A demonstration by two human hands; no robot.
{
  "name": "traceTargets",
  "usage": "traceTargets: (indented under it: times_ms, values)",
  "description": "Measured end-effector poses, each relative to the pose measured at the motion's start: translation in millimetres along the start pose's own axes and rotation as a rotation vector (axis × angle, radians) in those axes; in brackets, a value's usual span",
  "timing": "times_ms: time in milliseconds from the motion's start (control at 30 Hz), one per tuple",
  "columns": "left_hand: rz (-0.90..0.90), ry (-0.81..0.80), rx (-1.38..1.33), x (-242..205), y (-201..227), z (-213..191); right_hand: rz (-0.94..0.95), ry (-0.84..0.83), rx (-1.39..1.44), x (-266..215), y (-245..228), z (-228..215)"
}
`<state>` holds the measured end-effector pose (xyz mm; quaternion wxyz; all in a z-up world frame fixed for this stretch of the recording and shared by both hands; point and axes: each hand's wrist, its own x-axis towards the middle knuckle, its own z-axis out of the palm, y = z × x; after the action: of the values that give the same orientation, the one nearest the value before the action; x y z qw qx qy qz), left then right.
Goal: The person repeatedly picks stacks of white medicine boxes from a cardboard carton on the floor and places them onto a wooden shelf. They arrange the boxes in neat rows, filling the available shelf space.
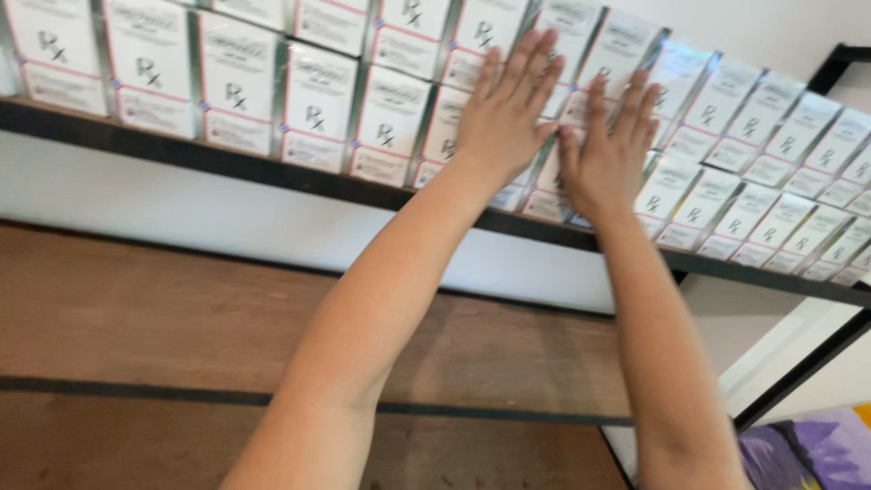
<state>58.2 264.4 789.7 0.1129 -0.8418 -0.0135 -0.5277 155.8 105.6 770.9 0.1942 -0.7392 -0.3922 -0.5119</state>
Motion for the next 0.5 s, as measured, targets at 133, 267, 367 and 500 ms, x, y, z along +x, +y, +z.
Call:
traceTargets:
  times_ms: [133,267,367,500]
  values:
    - [0.053,-0.130,-0.086,-8,-20,-28,0.049,-0.139,-0.073,-1,-21,-29]
    - [0.101,-0.064,-0.118,-36,-83,-70,-0.076,-0.091,-0.121,3,-75,-46]
    - [0.136,-0.022,-0.015,-63,-131,-106,-0.118,-0.121,-0.102,14,-122,-38]
    - [0.116,-0.091,0.081,-83,-170,-136,-0.148,-0.103,-0.072,30,-165,-19]
